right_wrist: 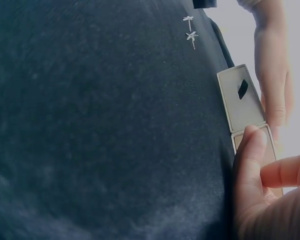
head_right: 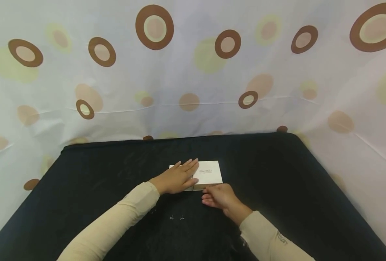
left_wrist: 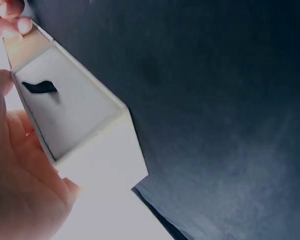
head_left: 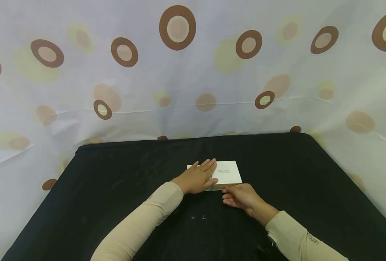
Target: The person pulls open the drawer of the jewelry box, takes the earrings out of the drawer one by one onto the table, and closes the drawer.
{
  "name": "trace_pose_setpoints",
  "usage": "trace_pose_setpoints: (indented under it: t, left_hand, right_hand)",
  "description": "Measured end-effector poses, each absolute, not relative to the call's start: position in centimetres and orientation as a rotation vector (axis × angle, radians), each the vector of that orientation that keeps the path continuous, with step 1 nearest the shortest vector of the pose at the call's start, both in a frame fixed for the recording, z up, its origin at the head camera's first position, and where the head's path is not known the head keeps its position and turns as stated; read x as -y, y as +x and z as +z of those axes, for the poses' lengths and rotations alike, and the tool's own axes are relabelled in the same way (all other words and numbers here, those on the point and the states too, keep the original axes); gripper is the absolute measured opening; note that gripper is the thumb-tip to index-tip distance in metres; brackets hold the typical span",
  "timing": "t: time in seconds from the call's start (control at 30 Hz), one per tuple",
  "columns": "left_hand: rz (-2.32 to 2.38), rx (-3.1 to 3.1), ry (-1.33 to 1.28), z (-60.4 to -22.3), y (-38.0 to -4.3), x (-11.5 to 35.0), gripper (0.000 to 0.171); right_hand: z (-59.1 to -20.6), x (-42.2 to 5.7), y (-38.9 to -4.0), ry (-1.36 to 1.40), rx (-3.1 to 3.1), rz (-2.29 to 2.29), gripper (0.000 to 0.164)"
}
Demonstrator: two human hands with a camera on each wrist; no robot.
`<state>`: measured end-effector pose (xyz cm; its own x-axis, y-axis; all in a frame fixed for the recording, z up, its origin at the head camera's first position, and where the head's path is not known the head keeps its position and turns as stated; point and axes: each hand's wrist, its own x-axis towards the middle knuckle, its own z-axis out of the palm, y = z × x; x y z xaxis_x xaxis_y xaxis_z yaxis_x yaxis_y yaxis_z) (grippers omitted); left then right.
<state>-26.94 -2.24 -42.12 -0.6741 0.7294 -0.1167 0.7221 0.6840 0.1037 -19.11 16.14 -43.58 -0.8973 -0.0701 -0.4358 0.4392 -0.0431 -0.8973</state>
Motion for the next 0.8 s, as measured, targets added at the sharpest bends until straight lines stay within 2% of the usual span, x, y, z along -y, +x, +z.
trace_pose_setpoints:
  t: [0.8]
  left_hand:
    - [-0.008,-2.701,1.165,-41.86,-27.18,2.18,0.068]
  right_hand:
    - [-43.7,-16.23,-18.93,0.318,-1.916,-2.01,0.028]
